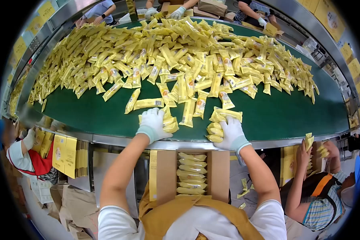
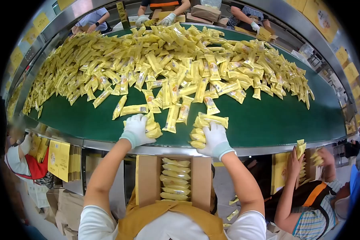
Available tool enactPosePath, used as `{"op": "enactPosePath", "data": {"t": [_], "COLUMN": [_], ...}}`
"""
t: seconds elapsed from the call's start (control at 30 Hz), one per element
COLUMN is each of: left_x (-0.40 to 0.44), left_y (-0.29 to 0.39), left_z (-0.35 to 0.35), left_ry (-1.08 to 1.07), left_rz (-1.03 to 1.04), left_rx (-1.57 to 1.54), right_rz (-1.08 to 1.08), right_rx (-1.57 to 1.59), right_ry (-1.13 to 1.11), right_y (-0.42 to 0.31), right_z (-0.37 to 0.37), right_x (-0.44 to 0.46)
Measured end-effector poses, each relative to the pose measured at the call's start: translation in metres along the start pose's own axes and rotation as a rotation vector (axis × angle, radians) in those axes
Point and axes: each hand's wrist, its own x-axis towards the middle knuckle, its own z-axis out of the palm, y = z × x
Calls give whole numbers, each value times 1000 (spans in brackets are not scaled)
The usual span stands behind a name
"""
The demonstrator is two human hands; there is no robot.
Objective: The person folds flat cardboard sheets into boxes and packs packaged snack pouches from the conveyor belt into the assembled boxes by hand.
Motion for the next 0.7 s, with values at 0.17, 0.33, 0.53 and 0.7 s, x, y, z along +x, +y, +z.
{"op": "enactPosePath", "data": {"t": [0.17, 0.33, 0.53, 0.7], "left_x": [-5, -10, -30, -97], "left_y": [12, 8, -47, 2], "left_z": [21, 18, 40, -22], "left_ry": [209, 250, 294, 103], "left_rz": [-7, -200, -95, -10], "left_rx": [-64, -346, -1960, -2701], "right_rz": [77, 334, 406, -466], "right_rx": [-41, 710, 1791, 6], "right_ry": [1, 40, -220, -133], "right_y": [-3, 20, -11, -109], "right_z": [5, 7, -73, -101], "right_x": [6, 14, -47, -71]}}
